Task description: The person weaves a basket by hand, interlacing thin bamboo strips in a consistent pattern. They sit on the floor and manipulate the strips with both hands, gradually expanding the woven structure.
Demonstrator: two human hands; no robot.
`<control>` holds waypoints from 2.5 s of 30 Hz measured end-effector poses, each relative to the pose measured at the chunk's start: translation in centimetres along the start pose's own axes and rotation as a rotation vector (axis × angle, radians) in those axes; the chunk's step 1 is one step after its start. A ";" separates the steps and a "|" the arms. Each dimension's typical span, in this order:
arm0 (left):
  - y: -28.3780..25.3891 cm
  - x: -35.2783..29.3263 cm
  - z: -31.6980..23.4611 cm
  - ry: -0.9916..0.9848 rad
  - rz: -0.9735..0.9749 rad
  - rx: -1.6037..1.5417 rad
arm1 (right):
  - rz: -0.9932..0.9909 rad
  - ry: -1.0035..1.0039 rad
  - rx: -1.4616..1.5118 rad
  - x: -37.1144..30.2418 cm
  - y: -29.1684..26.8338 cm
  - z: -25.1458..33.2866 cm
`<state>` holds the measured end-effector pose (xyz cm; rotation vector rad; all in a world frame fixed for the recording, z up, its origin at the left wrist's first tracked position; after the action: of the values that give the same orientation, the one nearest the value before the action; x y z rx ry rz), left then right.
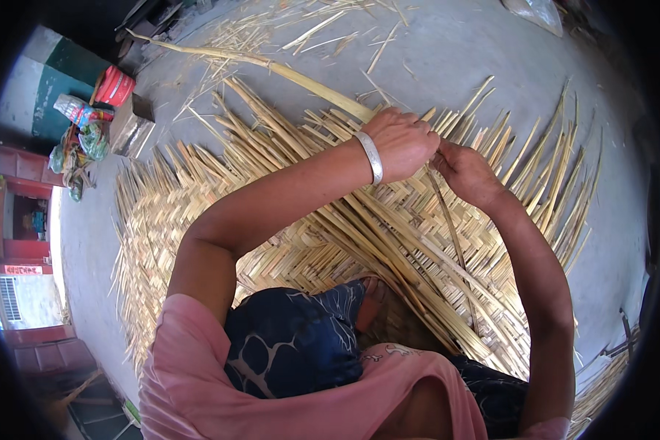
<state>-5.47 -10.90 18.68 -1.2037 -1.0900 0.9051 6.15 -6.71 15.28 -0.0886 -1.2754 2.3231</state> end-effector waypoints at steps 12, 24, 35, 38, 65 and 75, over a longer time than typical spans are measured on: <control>-0.1 3.9 -0.4 -0.176 -0.145 -0.100 | -0.258 0.158 -0.226 0.2 -2.2 -0.7; 0.7 4.9 -0.6 -0.111 -0.016 -0.292 | -0.167 0.244 -0.269 -1.3 -3.8 -0.6; 1.8 6.0 -0.3 -0.345 -0.029 -0.458 | -0.215 0.188 -0.369 -1.5 -3.4 -1.2; 2.0 6.3 0.6 -0.372 0.040 -0.556 | -0.253 0.168 -0.382 -1.4 -3.4 -0.8; 4.6 6.5 1.5 -0.416 0.467 -0.975 | -0.179 0.205 -0.256 -1.8 -2.9 -1.4; 3.9 5.1 2.1 -0.285 0.328 -1.002 | -0.211 0.170 -0.035 -1.1 -2.8 -3.3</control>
<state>-6.08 -4.93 15.69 -2.1644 -1.6980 0.7897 9.11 -3.39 15.48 -0.1524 -1.1806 2.0683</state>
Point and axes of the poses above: each hand's wrist, its own x-axis towards the middle knuckle, its own y-axis out of the palm, z = x × y, the point moved 5 cm from there along x, towards the middle knuckle, and after that the axes turned 14 degrees about -y, right-handed, at the moved point
